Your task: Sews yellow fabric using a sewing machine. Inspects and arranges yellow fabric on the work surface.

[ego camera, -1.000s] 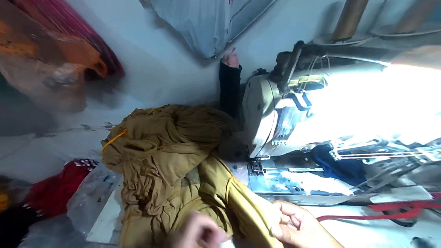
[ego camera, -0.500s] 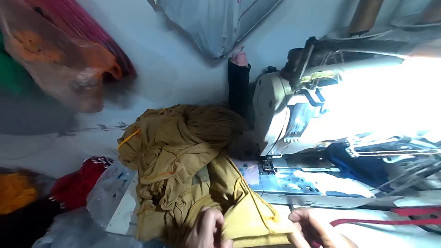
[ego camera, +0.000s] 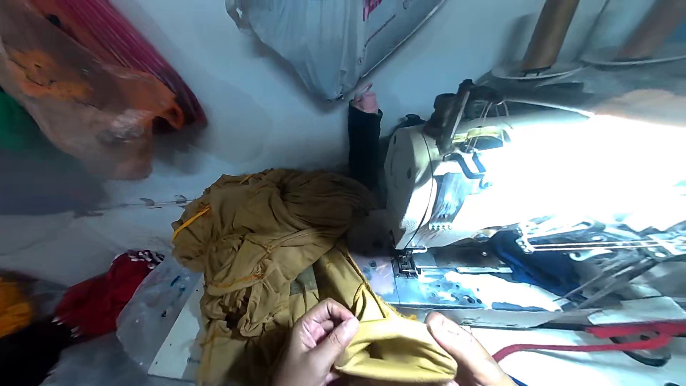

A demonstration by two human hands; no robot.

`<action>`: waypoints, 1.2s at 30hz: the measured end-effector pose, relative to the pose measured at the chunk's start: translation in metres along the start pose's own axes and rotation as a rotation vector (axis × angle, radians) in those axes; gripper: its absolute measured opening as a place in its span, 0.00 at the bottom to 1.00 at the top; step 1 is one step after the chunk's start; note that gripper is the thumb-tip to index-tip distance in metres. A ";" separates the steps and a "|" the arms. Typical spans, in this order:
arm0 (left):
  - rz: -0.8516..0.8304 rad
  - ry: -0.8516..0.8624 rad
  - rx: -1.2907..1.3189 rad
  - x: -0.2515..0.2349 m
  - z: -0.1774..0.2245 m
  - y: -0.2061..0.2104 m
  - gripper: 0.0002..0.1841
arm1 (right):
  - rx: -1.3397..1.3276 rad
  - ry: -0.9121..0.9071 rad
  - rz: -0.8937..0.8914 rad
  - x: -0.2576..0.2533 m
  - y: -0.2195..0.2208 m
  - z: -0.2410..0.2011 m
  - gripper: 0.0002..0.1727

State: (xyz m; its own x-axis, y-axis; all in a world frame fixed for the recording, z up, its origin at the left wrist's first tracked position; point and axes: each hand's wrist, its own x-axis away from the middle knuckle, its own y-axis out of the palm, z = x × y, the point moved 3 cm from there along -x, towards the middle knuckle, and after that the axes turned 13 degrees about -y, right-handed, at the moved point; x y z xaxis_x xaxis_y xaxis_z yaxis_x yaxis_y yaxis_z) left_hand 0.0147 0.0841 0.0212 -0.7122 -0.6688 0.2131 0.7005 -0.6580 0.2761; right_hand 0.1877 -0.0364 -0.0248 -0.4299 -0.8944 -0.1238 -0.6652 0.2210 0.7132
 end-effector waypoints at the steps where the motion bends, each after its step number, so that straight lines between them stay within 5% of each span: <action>1: 0.017 0.032 -0.079 -0.002 0.001 -0.001 0.06 | 0.081 -0.028 0.011 0.001 0.001 -0.002 0.07; 7: -0.060 0.247 -0.347 0.009 0.003 -0.002 0.15 | 0.560 -0.347 -0.201 0.005 0.009 -0.019 0.17; 14: 0.133 0.229 -0.540 0.014 -0.005 0.001 0.12 | 0.870 -0.453 -0.179 0.005 0.007 -0.016 0.09; 19: 0.333 0.435 -0.594 -0.013 0.003 0.006 0.09 | 1.126 -0.523 -0.226 -0.006 0.026 -0.021 0.07; 25: 0.330 0.692 -1.011 -0.068 0.033 0.040 0.12 | 0.930 -0.376 0.066 -0.009 0.041 -0.027 0.10; 30: 0.160 0.465 -1.365 -0.104 0.037 0.048 0.13 | 0.880 -0.369 0.086 -0.009 0.012 -0.012 0.14; 33: 0.225 0.460 -1.396 -0.118 0.032 0.052 0.13 | 0.876 -0.341 0.130 -0.010 0.006 -0.008 0.14; 36: 0.260 0.252 -1.447 -0.131 0.035 0.058 0.17 | 0.871 -0.320 0.135 -0.013 0.010 -0.009 0.17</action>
State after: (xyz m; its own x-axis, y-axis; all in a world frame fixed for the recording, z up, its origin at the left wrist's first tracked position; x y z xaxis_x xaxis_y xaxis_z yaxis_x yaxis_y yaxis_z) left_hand 0.1477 0.1454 0.0418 -0.6431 -0.7597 -0.0958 0.3470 -0.1776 -0.9209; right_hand 0.1921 -0.0258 -0.0104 -0.5983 -0.7189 -0.3540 -0.7645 0.6444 -0.0166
